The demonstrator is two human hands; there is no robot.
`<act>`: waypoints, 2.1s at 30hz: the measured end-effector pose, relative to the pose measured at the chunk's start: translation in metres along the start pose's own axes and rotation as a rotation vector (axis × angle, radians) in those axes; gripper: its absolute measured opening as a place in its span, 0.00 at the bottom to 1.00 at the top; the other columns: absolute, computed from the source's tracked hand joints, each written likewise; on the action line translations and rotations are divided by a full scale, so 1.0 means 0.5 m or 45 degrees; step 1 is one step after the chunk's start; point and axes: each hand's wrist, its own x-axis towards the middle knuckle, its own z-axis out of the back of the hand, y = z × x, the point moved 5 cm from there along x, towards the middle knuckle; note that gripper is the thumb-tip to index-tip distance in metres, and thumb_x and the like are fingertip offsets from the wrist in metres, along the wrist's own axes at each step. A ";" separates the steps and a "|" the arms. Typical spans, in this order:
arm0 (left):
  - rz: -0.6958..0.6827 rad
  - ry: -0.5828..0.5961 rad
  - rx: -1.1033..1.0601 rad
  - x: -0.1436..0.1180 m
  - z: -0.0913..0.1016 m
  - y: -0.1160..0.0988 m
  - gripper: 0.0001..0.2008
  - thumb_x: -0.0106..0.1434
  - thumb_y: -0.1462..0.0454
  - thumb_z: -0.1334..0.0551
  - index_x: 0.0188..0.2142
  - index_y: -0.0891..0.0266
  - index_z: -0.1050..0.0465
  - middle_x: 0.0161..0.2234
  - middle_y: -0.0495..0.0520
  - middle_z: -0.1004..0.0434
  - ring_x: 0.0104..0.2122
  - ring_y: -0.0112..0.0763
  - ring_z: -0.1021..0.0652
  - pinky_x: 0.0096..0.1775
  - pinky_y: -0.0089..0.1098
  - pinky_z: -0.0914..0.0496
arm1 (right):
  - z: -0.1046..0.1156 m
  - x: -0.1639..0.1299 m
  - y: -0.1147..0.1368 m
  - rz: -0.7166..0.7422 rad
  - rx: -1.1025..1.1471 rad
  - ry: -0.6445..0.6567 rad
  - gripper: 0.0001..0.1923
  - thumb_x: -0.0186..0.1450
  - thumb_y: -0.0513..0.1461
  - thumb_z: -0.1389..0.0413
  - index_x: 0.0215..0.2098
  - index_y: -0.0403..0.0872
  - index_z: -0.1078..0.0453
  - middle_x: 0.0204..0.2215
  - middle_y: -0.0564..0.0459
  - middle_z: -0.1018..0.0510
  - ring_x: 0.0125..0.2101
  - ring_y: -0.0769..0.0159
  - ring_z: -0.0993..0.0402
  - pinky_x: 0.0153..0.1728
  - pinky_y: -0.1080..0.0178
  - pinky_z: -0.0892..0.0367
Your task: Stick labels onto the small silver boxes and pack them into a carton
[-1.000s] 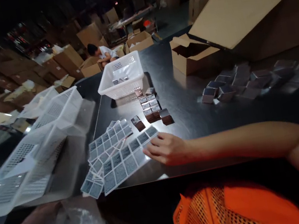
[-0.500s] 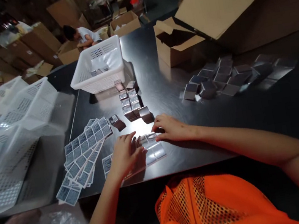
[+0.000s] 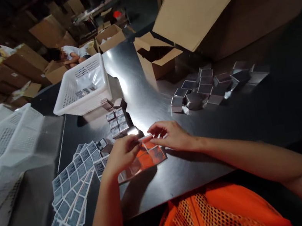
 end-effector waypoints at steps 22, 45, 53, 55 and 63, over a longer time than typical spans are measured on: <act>0.179 -0.249 0.287 -0.016 -0.022 0.027 0.14 0.57 0.61 0.49 0.21 0.60 0.30 0.23 0.59 0.23 0.26 0.40 0.25 0.31 0.36 0.46 | 0.016 -0.048 0.098 1.071 -0.490 -0.240 0.13 0.71 0.37 0.43 0.54 0.53 0.32 0.47 0.47 0.24 0.50 0.61 0.24 0.49 0.55 0.25; -0.495 -0.564 0.317 -0.056 -0.042 -0.029 0.36 0.59 0.49 0.29 0.61 0.63 0.35 0.54 0.60 0.20 0.45 0.41 0.16 0.35 0.32 0.25 | 0.030 -0.008 -0.018 -0.532 0.684 0.201 0.57 0.48 0.38 0.25 0.63 0.53 0.59 0.35 0.61 0.25 0.27 0.76 0.28 0.31 0.70 0.30; -0.602 -0.560 0.028 -0.036 -0.060 -0.019 0.24 0.63 0.54 0.31 0.56 0.60 0.30 0.51 0.57 0.18 0.48 0.37 0.17 0.47 0.30 0.23 | 0.117 -0.031 0.020 0.234 0.123 -0.415 0.18 0.59 0.41 0.30 0.45 0.54 0.29 0.58 0.51 0.30 0.57 0.60 0.30 0.55 0.55 0.30; -0.554 -0.555 0.039 -0.035 -0.064 -0.019 0.26 0.62 0.51 0.30 0.55 0.60 0.29 0.49 0.57 0.17 0.44 0.36 0.16 0.42 0.29 0.22 | 0.137 -0.041 0.039 0.362 0.113 -0.530 0.09 0.63 0.38 0.34 0.40 0.52 0.27 0.46 0.53 0.23 0.50 0.63 0.25 0.53 0.57 0.29; -0.521 -0.509 0.271 -0.049 -0.090 -0.034 0.26 0.65 0.57 0.32 0.59 0.61 0.33 0.51 0.60 0.17 0.36 0.34 0.15 0.35 0.27 0.24 | 0.079 -0.054 0.021 -0.348 0.514 0.033 0.27 0.62 0.39 0.34 0.57 0.53 0.37 0.29 0.60 0.24 0.32 0.69 0.22 0.37 0.64 0.25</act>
